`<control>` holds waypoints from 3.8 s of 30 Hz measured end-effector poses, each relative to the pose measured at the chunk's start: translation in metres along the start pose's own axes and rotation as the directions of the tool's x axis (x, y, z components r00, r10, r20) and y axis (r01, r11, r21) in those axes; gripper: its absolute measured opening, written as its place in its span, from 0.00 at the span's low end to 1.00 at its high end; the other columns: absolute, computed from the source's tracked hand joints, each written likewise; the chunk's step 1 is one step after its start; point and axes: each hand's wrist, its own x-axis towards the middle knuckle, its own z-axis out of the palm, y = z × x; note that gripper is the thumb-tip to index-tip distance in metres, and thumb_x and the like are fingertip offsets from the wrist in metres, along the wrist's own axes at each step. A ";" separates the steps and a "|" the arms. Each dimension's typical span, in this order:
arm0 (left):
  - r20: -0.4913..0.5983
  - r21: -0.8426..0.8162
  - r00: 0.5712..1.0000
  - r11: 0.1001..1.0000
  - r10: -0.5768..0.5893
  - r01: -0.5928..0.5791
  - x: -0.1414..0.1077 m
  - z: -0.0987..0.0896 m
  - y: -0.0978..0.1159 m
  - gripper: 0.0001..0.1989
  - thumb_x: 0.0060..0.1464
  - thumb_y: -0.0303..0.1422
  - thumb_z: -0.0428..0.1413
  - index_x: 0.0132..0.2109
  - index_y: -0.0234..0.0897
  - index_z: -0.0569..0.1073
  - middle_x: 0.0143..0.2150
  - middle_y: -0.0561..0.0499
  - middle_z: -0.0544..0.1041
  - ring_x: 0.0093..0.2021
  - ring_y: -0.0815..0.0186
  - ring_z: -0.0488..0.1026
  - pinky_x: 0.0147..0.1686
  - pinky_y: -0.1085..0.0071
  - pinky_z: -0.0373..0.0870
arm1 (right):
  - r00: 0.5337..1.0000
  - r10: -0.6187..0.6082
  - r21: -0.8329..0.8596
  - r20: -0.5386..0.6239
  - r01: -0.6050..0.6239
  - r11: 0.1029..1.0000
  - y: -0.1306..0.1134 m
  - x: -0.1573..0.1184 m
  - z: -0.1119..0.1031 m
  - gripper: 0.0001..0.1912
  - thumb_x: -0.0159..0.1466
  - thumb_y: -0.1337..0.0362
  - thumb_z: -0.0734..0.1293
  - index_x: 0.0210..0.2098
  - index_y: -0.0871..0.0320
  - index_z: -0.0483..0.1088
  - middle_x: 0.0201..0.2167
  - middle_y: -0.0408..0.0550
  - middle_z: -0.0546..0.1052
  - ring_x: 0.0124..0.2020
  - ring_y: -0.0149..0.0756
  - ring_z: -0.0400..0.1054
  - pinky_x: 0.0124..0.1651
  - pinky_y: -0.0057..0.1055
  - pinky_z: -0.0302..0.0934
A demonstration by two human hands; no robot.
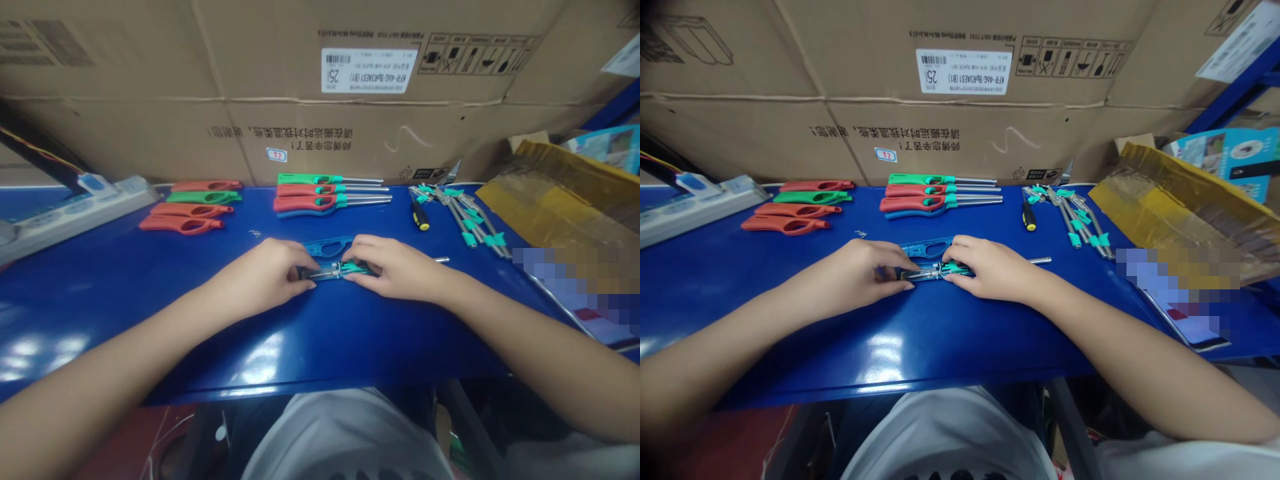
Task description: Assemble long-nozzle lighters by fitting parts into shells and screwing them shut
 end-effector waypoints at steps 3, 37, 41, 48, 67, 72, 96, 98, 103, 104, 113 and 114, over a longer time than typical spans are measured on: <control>-0.055 0.047 0.998 0.998 0.041 -0.038 0.000 0.006 0.003 0.12 0.59 0.33 0.62 0.49 0.42 0.83 0.40 0.49 0.82 0.37 0.63 0.78 0.38 0.71 0.72 | 1.000 -0.011 -0.003 0.000 0.011 1.000 0.000 -0.001 0.000 0.12 0.68 0.61 0.67 0.50 0.57 0.72 0.45 0.49 0.73 0.33 0.31 0.66 0.37 0.29 0.60; -0.123 -0.202 0.989 0.977 -0.086 0.060 0.008 0.018 0.000 0.06 0.57 0.35 0.63 0.38 0.39 0.85 0.34 0.50 0.82 0.31 0.67 0.75 0.32 0.72 0.67 | 1.000 -0.008 0.046 0.010 0.007 0.999 -0.001 -0.003 -0.010 0.04 0.64 0.70 0.67 0.38 0.57 0.72 0.37 0.46 0.75 0.34 0.32 0.66 0.36 0.28 0.56; -0.129 -0.173 0.989 0.984 -0.069 0.046 0.008 0.018 0.000 0.06 0.57 0.34 0.63 0.38 0.39 0.85 0.34 0.51 0.82 0.30 0.68 0.74 0.32 0.72 0.67 | 0.999 0.042 0.034 -0.004 -0.042 0.999 0.001 -0.002 -0.012 0.03 0.65 0.68 0.68 0.40 0.57 0.73 0.36 0.46 0.77 0.33 0.32 0.67 0.35 0.29 0.57; -0.147 -0.139 0.988 0.990 -0.040 0.019 0.007 0.019 -0.002 0.06 0.58 0.34 0.62 0.39 0.39 0.84 0.35 0.51 0.81 0.30 0.68 0.74 0.33 0.72 0.68 | 0.997 -0.001 0.020 0.081 0.000 1.000 0.005 -0.004 -0.021 0.06 0.65 0.72 0.67 0.39 0.59 0.75 0.39 0.48 0.78 0.38 0.36 0.71 0.40 0.30 0.61; -0.042 0.225 0.954 0.933 0.297 -0.280 0.003 0.029 0.001 0.16 0.68 0.37 0.53 0.60 0.45 0.74 0.59 0.45 0.75 0.58 0.55 0.71 0.57 0.55 0.66 | 0.994 -0.054 -0.034 0.098 0.058 0.998 0.006 -0.005 -0.023 0.09 0.70 0.68 0.62 0.41 0.59 0.76 0.42 0.51 0.76 0.41 0.38 0.72 0.45 0.32 0.63; -0.058 0.211 0.948 0.932 0.312 -0.294 0.003 0.032 0.000 0.16 0.68 0.34 0.52 0.59 0.42 0.75 0.59 0.43 0.74 0.58 0.55 0.72 0.57 0.55 0.67 | 0.994 -0.041 0.019 0.099 0.039 0.999 0.014 -0.009 -0.034 0.07 0.67 0.71 0.64 0.40 0.59 0.75 0.41 0.49 0.76 0.41 0.37 0.71 0.45 0.32 0.64; -0.094 0.104 0.939 0.942 0.330 -0.320 0.004 0.037 -0.002 0.16 0.68 0.31 0.51 0.58 0.38 0.76 0.55 0.40 0.74 0.55 0.56 0.72 0.57 0.55 0.71 | 0.998 -0.029 -0.043 -0.056 0.026 0.999 0.015 -0.004 -0.017 0.20 0.67 0.72 0.61 0.57 0.54 0.72 0.53 0.53 0.73 0.50 0.42 0.69 0.53 0.39 0.65; -0.097 0.103 0.936 0.939 0.339 -0.329 0.004 0.038 -0.001 0.17 0.67 0.30 0.51 0.59 0.38 0.76 0.56 0.40 0.74 0.56 0.56 0.72 0.57 0.55 0.72 | 0.996 -0.052 -0.127 -0.067 0.043 0.991 0.017 -0.002 -0.010 0.25 0.68 0.74 0.58 0.60 0.51 0.71 0.59 0.54 0.69 0.57 0.47 0.64 0.59 0.47 0.62; -0.136 0.090 0.926 0.936 0.351 -0.341 0.003 0.036 0.002 0.16 0.67 0.30 0.52 0.58 0.39 0.77 0.58 0.41 0.75 0.57 0.57 0.73 0.58 0.59 0.72 | 0.992 0.021 -0.141 -0.127 -0.039 0.989 0.026 0.002 0.000 0.18 0.69 0.72 0.59 0.50 0.53 0.77 0.58 0.55 0.71 0.59 0.51 0.64 0.61 0.55 0.60; -0.159 0.093 0.923 0.936 0.351 -0.340 0.003 0.034 0.002 0.16 0.67 0.31 0.52 0.58 0.38 0.77 0.57 0.41 0.75 0.56 0.58 0.74 0.57 0.59 0.73 | 0.987 0.039 -0.093 -0.154 -0.054 0.994 0.028 0.003 0.001 0.16 0.68 0.72 0.60 0.47 0.55 0.77 0.56 0.55 0.72 0.58 0.49 0.65 0.61 0.54 0.60; -0.318 0.217 0.915 0.958 0.249 -0.185 0.007 0.020 -0.007 0.16 0.66 0.32 0.53 0.57 0.36 0.77 0.54 0.42 0.79 0.55 0.55 0.75 0.57 0.54 0.72 | 0.969 0.181 0.121 -0.169 -0.162 0.979 0.037 0.004 -0.003 0.03 0.61 0.67 0.70 0.37 0.56 0.73 0.45 0.51 0.73 0.50 0.42 0.69 0.58 0.45 0.63; -0.322 0.222 0.915 0.959 0.243 -0.177 0.008 0.019 -0.008 0.16 0.67 0.32 0.52 0.57 0.37 0.77 0.54 0.42 0.79 0.55 0.55 0.75 0.57 0.53 0.72 | 0.965 0.183 0.131 -0.186 -0.161 0.978 0.035 0.004 -0.004 0.03 0.62 0.65 0.70 0.36 0.57 0.73 0.43 0.51 0.73 0.46 0.41 0.70 0.55 0.44 0.65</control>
